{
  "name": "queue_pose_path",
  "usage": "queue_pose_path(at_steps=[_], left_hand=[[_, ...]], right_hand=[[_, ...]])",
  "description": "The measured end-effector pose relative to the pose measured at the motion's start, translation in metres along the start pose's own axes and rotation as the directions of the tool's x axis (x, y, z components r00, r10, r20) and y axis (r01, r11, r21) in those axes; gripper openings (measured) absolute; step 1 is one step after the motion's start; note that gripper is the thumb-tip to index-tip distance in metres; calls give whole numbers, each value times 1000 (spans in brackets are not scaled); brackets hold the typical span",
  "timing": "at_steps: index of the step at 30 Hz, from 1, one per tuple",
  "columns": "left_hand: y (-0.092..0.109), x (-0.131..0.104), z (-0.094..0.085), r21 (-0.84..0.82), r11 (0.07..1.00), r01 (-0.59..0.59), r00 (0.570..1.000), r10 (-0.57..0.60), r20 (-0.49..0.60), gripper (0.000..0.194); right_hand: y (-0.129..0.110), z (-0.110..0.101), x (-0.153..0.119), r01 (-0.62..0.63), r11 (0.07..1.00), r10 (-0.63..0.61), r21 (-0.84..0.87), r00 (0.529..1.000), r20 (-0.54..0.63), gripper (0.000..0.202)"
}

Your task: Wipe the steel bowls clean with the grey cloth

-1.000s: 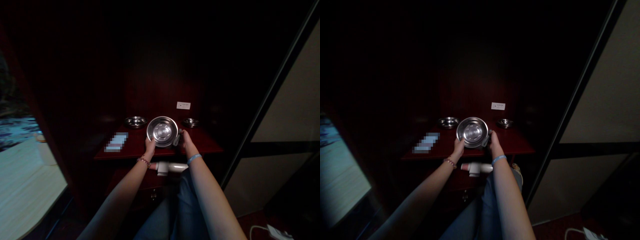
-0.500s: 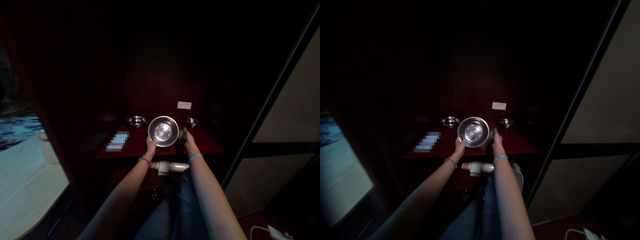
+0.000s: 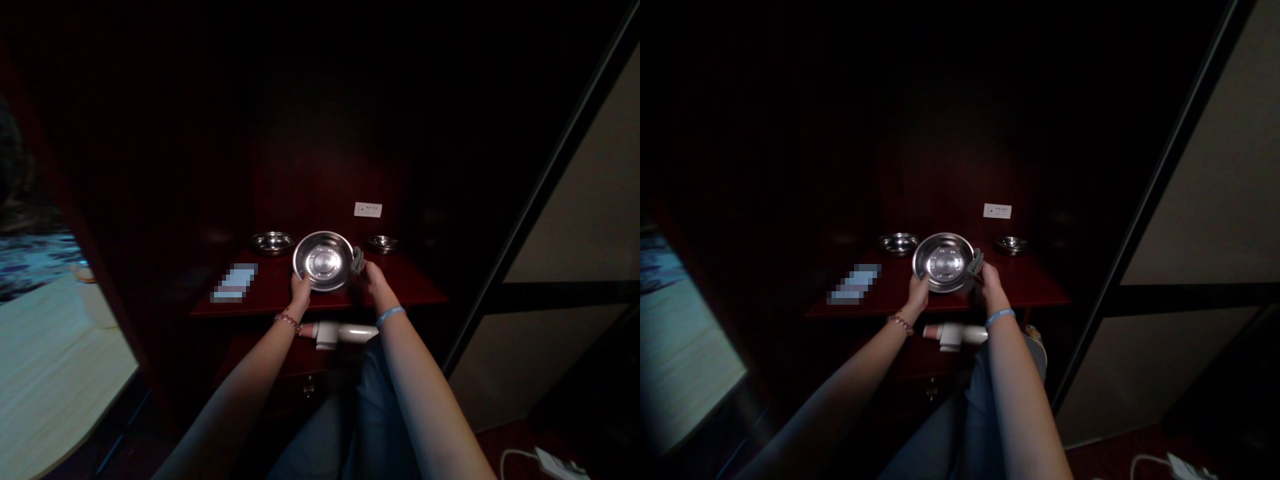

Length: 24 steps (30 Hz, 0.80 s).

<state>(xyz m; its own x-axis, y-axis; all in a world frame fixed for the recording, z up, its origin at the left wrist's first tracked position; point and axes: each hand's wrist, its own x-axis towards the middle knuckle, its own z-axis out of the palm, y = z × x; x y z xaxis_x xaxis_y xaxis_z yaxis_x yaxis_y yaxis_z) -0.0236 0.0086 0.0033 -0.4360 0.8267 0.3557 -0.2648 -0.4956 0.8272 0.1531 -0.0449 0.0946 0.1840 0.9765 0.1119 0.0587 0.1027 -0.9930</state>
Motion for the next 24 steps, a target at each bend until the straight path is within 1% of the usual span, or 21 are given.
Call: queue_pose_path(at_steps=[3, 5, 11, 13, 17, 20, 24], left_hand=[[-2, 2, -1, -65, 998, 8, 1000, -8, -7, 43], [-3, 3, -1, -87, 996, 21, 1000, -21, 5, 44], [-2, 1, 1, -128, 989, 77, 995, -68, 78, 46], [0, 0, 1, -130, 989, 76, 994, -65, 85, 47], [2, -2, 0, -106, 992, 71, 993, -60, 105, 42], [3, -2, -1, -92, 993, 77, 991, -67, 113, 41], [4, -3, 0, -83, 993, 84, 990, -74, 119, 41]], right_hand=[[-1, 5, -4, -73, 985, 74, 154, 997, -3, 18], [-2, 8, -8, -98, 966, 101, 240, 995, -2, 19], [0, 14, -10, -98, 956, 116, 276, 992, -50, 12], [3, 15, -7, -90, 963, 111, 254, 992, -67, 13], [10, 14, 0, -78, 984, 99, 158, 986, -134, 15], [14, 12, 5, -74, 992, 88, 105, 986, -143, 18], [20, 8, 10, -21, 999, 17, -29, 990, -138, 26]])
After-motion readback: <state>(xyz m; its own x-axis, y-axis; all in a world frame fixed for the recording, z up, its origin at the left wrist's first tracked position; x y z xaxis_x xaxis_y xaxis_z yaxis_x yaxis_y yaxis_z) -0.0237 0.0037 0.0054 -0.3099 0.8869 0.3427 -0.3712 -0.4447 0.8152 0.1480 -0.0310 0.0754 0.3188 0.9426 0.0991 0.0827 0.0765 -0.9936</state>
